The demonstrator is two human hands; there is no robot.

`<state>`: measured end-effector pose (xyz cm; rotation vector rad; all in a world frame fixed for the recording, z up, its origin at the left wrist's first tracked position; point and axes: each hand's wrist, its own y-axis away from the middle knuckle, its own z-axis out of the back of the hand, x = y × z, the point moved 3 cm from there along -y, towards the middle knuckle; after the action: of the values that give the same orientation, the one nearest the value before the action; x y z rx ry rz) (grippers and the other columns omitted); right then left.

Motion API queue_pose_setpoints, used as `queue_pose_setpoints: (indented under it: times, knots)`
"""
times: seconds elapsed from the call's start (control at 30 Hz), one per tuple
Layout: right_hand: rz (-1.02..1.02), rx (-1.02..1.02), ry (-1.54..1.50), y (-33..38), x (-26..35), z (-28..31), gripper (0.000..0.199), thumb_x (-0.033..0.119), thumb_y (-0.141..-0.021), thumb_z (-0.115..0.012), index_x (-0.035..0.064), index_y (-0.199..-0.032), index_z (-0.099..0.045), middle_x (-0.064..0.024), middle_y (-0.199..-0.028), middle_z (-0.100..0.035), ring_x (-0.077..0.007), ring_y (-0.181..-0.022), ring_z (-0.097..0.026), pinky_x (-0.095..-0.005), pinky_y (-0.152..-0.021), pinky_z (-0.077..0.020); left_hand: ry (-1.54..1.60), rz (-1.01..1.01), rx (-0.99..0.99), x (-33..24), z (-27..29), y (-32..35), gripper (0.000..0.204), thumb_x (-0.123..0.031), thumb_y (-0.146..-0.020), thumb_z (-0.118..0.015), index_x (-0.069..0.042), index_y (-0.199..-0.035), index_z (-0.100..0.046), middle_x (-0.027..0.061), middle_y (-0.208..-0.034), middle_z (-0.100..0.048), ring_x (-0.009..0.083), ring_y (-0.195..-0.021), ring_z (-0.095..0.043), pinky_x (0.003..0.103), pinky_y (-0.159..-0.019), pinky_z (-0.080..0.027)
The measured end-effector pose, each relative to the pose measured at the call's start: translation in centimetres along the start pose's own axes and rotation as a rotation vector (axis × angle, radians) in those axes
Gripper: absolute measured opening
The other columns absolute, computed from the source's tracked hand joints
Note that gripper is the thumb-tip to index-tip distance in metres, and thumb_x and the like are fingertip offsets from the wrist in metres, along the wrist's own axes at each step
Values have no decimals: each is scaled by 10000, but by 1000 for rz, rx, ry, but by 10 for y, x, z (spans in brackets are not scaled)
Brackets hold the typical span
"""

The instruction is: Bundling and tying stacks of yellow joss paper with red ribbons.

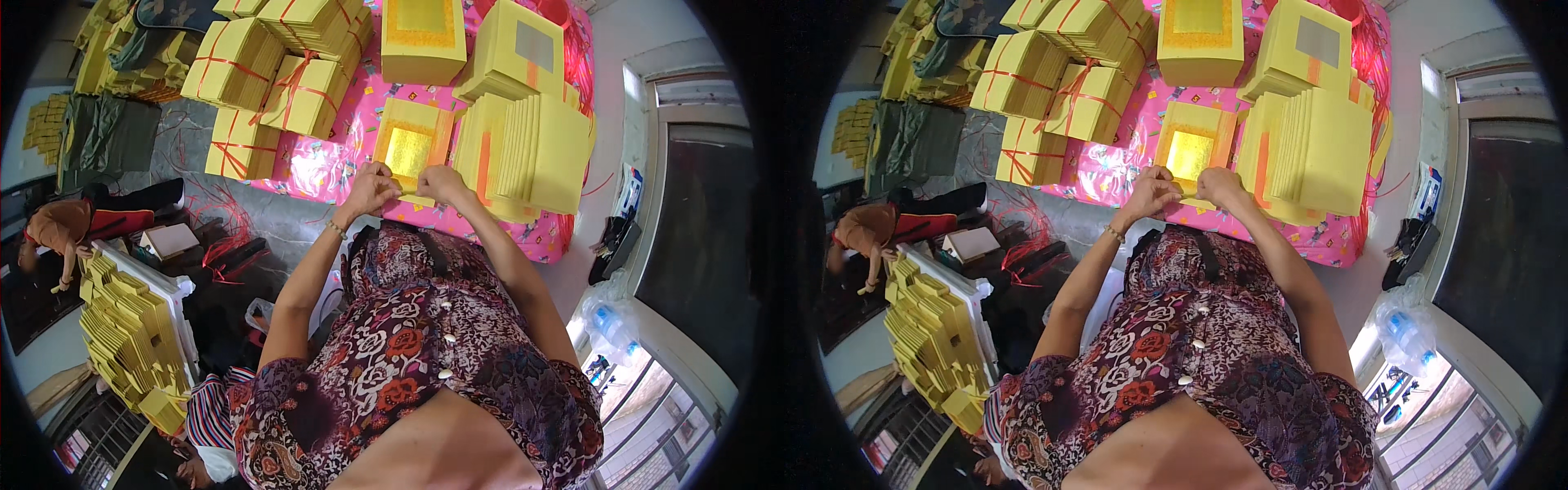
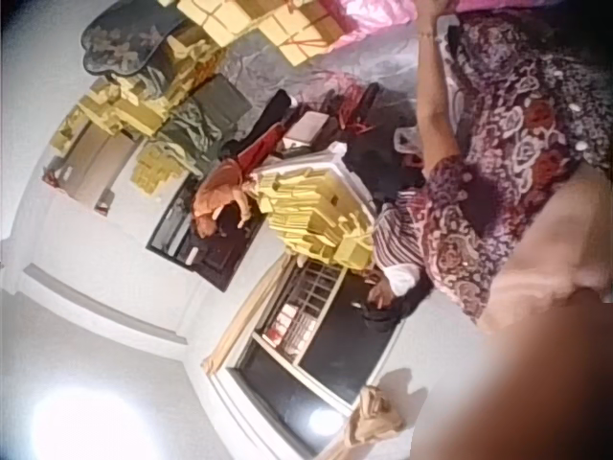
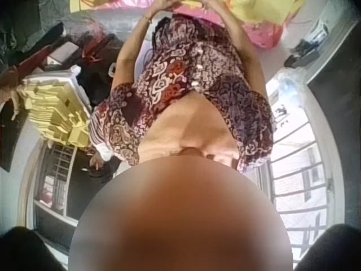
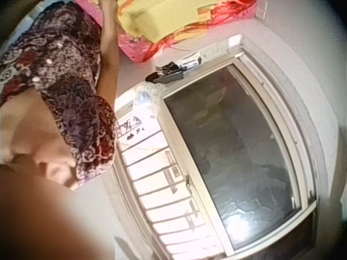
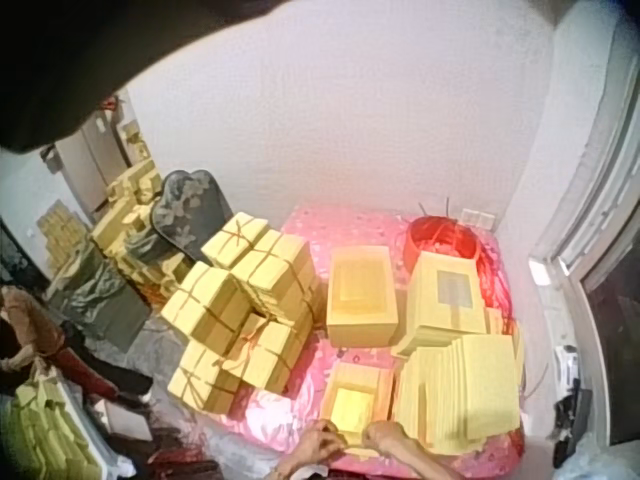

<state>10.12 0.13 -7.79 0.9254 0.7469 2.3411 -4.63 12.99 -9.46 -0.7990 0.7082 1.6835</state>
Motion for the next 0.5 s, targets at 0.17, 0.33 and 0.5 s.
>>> queue_pose_setpoints:
  times: [0.17,0.33,0.5]
  knots:
    - [47,63,30,7,10,8,217,251,-698,-771,94,-815,-677,-86,-747,-678,-242,-720,-663,-387,-649,-508,-11,-12,-20,3,-2,1,174,-267,-692,-759,-147,-818,-744,34,-916,-515,235,-936,-452,363,-856,-372]
    - [80,42,101,7,12,10,176,208,-701,-722,79,-815,-686,-120,-777,-677,-276,-762,-660,-404,-687,-515,-14,-7,-11,3,-2,-1,174,-279,-694,-758,-153,-812,-746,30,-912,-516,228,-937,-456,366,-857,-371]
    - [144,6,141,3,11,10,161,194,-711,-668,67,-806,-696,-141,-791,-673,-298,-787,-658,-412,-714,-517,-5,-13,-12,9,-4,-1,167,-279,-690,-760,-152,-797,-747,27,-903,-519,222,-942,-469,361,-850,-375]
